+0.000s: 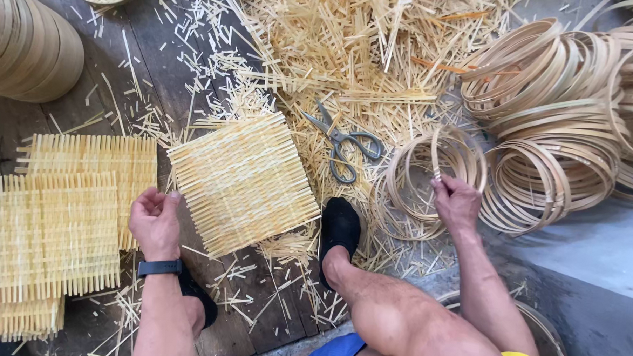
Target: The person places a circular bamboo frame onto a square woven bamboo mat, then uses shears to trim the excess mat material around the frame. The person repeats this process for multiple mats, stacking the finished circular pieces.
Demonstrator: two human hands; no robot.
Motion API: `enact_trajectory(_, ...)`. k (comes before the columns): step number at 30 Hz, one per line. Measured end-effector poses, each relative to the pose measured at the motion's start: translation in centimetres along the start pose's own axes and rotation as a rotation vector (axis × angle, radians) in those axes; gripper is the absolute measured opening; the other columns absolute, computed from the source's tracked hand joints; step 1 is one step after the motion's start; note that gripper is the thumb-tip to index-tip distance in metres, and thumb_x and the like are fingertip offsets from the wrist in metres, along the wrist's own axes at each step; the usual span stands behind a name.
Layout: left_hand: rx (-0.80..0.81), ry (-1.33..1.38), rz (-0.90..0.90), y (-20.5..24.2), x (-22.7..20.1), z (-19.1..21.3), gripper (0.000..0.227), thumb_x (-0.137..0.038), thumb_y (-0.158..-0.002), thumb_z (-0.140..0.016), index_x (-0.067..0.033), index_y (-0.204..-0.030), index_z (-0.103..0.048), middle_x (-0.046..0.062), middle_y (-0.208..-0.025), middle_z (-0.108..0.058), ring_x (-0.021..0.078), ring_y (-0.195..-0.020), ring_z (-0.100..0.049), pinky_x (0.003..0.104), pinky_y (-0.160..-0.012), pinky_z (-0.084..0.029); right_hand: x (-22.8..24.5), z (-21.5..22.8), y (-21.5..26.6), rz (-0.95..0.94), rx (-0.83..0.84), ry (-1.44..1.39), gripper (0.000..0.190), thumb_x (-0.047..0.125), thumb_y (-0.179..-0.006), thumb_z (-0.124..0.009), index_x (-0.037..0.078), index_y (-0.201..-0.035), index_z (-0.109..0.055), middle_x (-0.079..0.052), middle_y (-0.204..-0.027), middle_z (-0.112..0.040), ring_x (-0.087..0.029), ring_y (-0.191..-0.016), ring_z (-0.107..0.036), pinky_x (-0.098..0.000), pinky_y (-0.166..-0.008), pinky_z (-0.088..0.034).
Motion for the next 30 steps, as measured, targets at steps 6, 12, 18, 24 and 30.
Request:
enact_trajectory(6, 0.104, -0.092, -0.269, 4.8, -9.2, -3.8, 0.037, -0.020, -0.095, -0.076, -0.0038, -0.126, -0.063, 0.012, -0.117, -0.070, 0.0194, -0.102, -0.069, 0.031, -0.088, -0.060, 10.2, 7.9, 1.8, 0.503, -0.318, 0.075, 0.017, 0.028, -0.094, -0.081, 0.012, -0.100, -0.081, -0.005, -0.091, -0.075, -0.019, -0.082, -0.070, -0.0347, -0.073, -0.057)
enact_trajectory(12, 0.486, 0.054, -0.871, 16.9, -20.9, -12.8, 0.034, -0.024, -0.103, -0.068, -0.0104, -0.135, -0.065, 0.014, -0.126, -0.073, 0.0219, -0.115, -0.070, 0.034, -0.097, -0.059, 23.8, 7.9, 5.8, 0.345, 0.329, -0.603, 0.018, 0.018, -0.087, -0.080, 0.007, -0.102, -0.080, -0.008, -0.089, -0.078, -0.008, -0.070, -0.073, -0.0215, -0.061, -0.062)
enact_trajectory(18, 0.682, 0.556, -0.391, 18.5, -23.5, -12.3, 0.038, -0.018, -0.105, -0.064, -0.0089, -0.141, -0.061, 0.004, -0.099, -0.074, 0.0047, -0.068, -0.055, 0.019, -0.055, -0.045, 40.0, 15.3, 14.4, 1.144, -0.143, -0.140, 0.026, 0.026, -0.091, -0.083, 0.003, -0.084, -0.074, -0.009, -0.075, -0.061, -0.020, -0.067, -0.060, -0.0361, -0.060, -0.048)
enact_trajectory(24, 0.767, 0.790, 0.125, 15.9, -20.8, -8.1, 0.025, -0.015, -0.104, -0.068, 0.0037, -0.120, -0.073, -0.005, -0.067, -0.057, -0.0001, -0.050, -0.042, 0.016, -0.042, -0.032, 43.6, 15.2, 17.5, 1.593, -0.055, -0.284, 0.021, 0.025, -0.095, -0.079, 0.007, -0.103, -0.071, -0.005, -0.097, -0.062, -0.018, -0.087, -0.064, -0.0333, -0.074, -0.056)
enact_trajectory(30, 0.746, 0.609, 0.472, 13.9, -20.3, -6.3, 0.041, -0.037, -0.098, -0.050, 0.0006, -0.096, -0.067, 0.004, -0.066, -0.061, 0.0111, -0.049, -0.049, 0.027, -0.043, -0.037, 44.1, 7.9, 18.6, 1.667, 0.084, -0.065, 0.019, 0.021, -0.097, -0.076, 0.005, -0.095, -0.067, -0.005, -0.093, -0.061, -0.017, -0.086, -0.062, -0.0287, -0.070, -0.057)
Point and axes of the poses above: each hand's wrist, its own y-axis away from the middle knuckle, its own z-axis out of the back of the hand, x = y × z, the point moved 8 cm from there along -y, towards the middle knuckle
